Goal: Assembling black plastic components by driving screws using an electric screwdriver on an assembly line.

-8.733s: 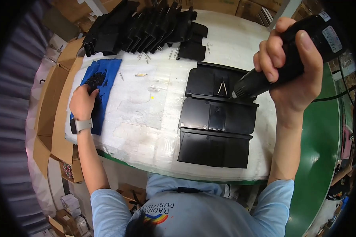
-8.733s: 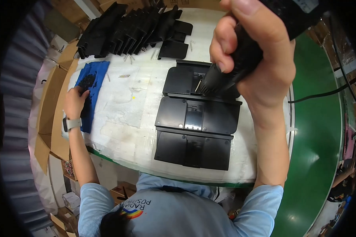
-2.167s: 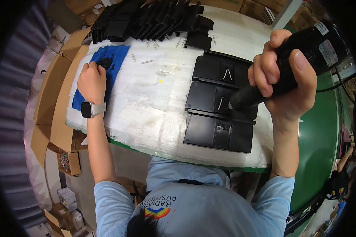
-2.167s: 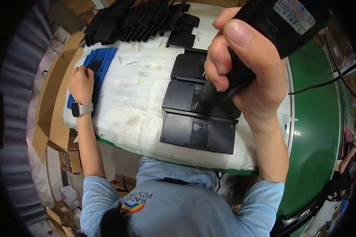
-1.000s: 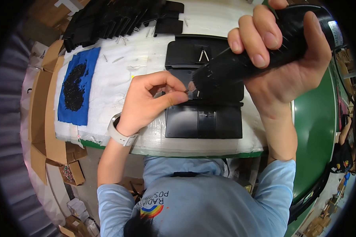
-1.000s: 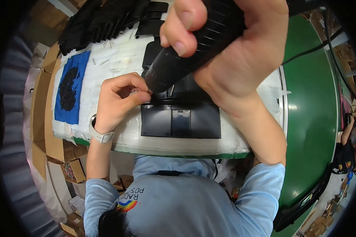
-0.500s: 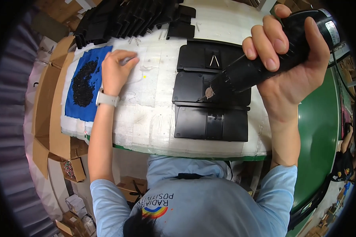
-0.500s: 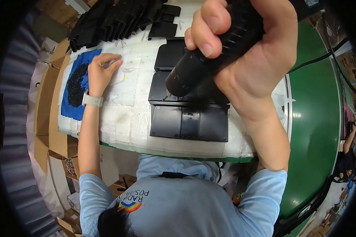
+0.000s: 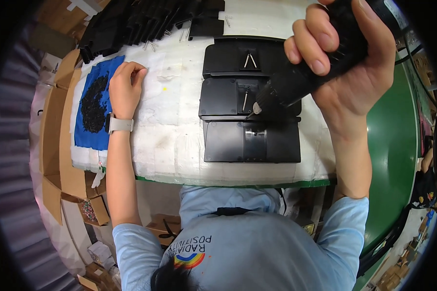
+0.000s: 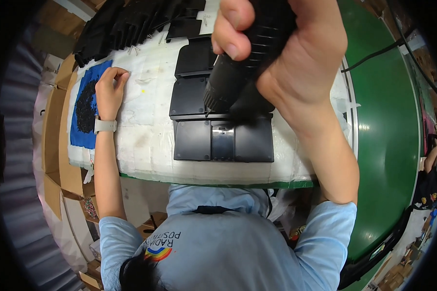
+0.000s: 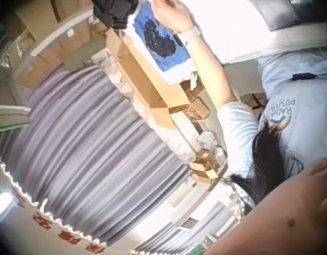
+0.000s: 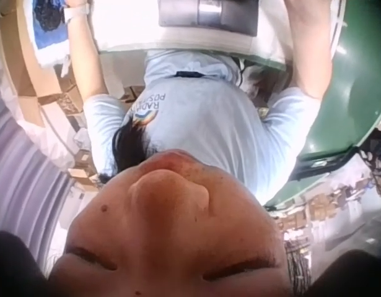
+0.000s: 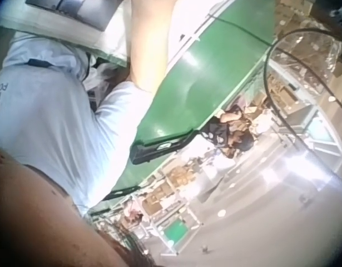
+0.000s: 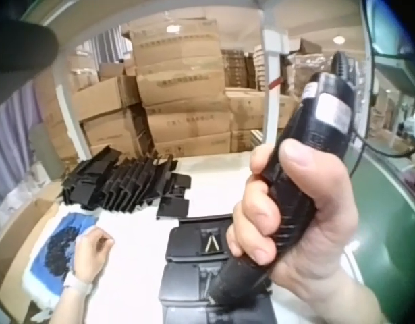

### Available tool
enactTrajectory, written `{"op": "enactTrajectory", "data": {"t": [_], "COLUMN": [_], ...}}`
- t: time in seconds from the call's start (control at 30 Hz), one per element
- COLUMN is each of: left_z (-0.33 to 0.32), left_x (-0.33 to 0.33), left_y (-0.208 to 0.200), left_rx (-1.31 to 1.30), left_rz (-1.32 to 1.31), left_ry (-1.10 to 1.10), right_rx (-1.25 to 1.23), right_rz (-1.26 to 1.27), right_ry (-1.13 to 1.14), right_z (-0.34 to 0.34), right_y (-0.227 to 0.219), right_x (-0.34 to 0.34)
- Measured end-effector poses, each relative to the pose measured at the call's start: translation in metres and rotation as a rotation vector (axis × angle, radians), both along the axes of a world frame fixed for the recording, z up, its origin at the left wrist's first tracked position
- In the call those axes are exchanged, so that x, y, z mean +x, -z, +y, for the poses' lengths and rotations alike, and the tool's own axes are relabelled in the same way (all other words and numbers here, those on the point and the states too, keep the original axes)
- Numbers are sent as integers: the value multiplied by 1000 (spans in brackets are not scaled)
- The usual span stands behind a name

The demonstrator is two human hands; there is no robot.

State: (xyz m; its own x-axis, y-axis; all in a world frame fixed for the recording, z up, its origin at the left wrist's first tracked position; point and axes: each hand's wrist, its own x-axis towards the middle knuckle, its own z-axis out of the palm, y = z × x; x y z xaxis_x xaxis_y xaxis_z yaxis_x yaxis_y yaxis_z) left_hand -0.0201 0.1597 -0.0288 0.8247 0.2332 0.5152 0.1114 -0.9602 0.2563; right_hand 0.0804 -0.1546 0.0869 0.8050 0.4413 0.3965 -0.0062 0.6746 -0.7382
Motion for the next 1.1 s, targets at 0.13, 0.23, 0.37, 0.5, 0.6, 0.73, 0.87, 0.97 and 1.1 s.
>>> {"op": "enactTrajectory", "data": {"t": [0.13,0.23,0.37,0.5,0.6,0.73,0.87,0.97,1.1], "left_z": [-44,-93,-128,-143,-143,-143,-144,-146,-147], "left_x": [3,8,26,41,45,46,45,41,38], "left_y": [-19,-33,-43,-42,-39,-34,-29,-30,-31], "left_rx": [-78,-732,-796,-563,-481,-475,-482,-532,-581], "left_rz": [-66,129,404,396,398,385,314,351,384], "left_ry": [31,407,628,811,881,878,886,837,789], "right_rx": [-44,-84,-139,-182,-228,-407,-410,-336,-337], "right_rz": [-12,-24,-39,-51,-33,77,84,-39,41], "right_ry": [58,78,89,101,111,202,55,-183,-169], "right_z": [-1,-5,-6,-8,-5,1,-4,-1,1], "right_y": [-1,-4,-5,-9,-9,-19,-14,-7,-7], "right_x": [6,8,10,10,10,2,8,16,14]}}
